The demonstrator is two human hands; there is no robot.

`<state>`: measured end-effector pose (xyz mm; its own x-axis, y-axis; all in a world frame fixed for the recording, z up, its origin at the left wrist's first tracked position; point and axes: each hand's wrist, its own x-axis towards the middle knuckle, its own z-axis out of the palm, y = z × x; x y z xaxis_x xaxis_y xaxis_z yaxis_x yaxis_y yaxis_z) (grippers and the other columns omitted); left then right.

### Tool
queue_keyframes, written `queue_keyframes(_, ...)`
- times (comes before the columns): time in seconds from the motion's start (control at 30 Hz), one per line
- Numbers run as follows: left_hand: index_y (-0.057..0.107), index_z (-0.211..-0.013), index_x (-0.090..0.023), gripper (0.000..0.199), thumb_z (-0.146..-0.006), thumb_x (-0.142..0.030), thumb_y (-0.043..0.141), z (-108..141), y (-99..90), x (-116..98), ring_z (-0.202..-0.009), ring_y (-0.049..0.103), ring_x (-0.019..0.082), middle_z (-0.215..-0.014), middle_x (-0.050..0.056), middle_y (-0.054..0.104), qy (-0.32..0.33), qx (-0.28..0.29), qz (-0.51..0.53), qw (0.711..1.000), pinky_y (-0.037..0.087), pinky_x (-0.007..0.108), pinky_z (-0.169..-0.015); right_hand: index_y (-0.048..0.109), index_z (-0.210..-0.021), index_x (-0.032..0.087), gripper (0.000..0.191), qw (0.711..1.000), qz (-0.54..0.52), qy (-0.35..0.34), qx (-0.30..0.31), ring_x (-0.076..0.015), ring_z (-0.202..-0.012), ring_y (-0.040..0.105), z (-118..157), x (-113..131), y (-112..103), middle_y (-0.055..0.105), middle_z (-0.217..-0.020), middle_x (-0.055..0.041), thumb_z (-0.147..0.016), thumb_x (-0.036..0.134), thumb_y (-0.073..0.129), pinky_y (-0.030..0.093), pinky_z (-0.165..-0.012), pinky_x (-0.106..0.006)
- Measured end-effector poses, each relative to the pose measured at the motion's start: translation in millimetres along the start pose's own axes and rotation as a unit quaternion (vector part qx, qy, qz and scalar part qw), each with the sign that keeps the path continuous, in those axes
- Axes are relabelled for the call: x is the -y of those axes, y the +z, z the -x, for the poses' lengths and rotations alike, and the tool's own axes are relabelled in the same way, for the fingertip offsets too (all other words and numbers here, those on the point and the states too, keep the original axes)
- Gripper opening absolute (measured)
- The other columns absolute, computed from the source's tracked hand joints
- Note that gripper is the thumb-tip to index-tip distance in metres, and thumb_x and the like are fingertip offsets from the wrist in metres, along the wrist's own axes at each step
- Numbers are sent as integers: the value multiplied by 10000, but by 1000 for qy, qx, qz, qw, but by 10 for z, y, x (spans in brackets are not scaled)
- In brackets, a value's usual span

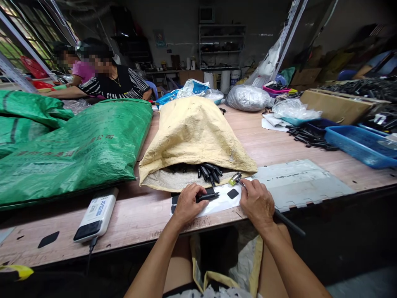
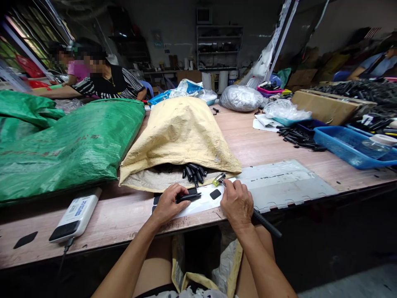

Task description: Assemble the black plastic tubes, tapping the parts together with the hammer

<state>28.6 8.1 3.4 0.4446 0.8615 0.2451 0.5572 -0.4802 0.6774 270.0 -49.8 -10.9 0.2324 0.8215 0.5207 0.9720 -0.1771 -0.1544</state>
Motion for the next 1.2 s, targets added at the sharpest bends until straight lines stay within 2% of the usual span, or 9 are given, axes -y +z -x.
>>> queue_keyframes(0.17,674,-917,-223,114,-806,-244,685,0,-22,0,-844,552,209,-852,18,626,7,17,-28,999,417,340,-789,637,-1181,212,283,1000,6,1,4,-227,-892,493,-1,27,-10,604,-953,-74,-929,201,508,303,-732,-340)
queue_keyframes(0.3,682,-989,-230,143,-912,-325,608,129,-81,-235,-933,581,238,-956,56,673,30,59,-38,997,415,366,-837,632,-1179,208,288,1000,11,-3,5,-228,-888,491,1,30,-2,605,-946,-79,-914,201,520,302,-724,-345)
queue_keyframes(0.43,677,-1026,-272,191,-973,-388,536,489,-28,-646,-893,630,215,-949,28,718,50,183,11,982,427,327,-802,628,-1186,211,290,1000,14,-3,6,-230,-892,497,4,30,5,604,-953,-81,-916,207,522,308,-729,-344)
queue_keyframes(0.53,685,-1035,-316,163,-925,-391,593,795,233,-748,-830,666,208,-908,-4,739,9,280,40,959,445,299,-727,630,-1186,211,285,1000,11,2,11,-233,-903,502,2,32,1,603,-958,-81,-925,209,517,313,-737,-343)
queue_keyframes(0.73,706,-1111,-233,292,-891,-297,525,1197,1037,-186,-1041,707,346,-1084,130,753,-184,331,-83,922,524,433,-844,628,-1196,206,283,1000,10,5,19,-236,-909,507,-7,41,-17,609,-970,-83,-939,210,508,309,-738,-345)
queue_keyframes(0.87,614,-1324,-204,441,-906,-225,475,1333,1269,106,-1170,670,318,-1237,167,709,-228,352,-86,904,509,438,-974,628,-1193,208,275,1000,17,6,20,-237,-911,507,-6,47,-25,611,-972,-80,-950,218,498,307,-741,-346)
queue_keyframes(1.0,626,-1325,-225,453,-885,-265,526,1298,1096,-53,-1194,647,311,-1269,147,696,-191,341,-67,918,492,426,-1001,629,-1182,203,266,1000,23,1,10,-233,-905,509,1,42,-17,609,-956,-80,-943,216,512,303,-741,-341)
queue_keyframes(1.13,742,-1081,-262,299,-827,-377,637,930,532,-445,-879,699,234,-961,42,770,-95,395,28,913,521,306,-772,633,-1182,207,267,1000,28,3,6,-227,-898,511,11,34,8,610,-953,-72,-936,226,530,301,-742,-335)
queue_keyframes(1.2,737,-1041,-231,293,-899,-418,562,615,182,-545,-745,662,167,-900,14,758,-71,394,125,908,487,246,-665,633,-1188,214,271,1000,30,6,6,-225,-892,510,15,32,20,612,-957,-66,-933,232,540,297,-739,-336)
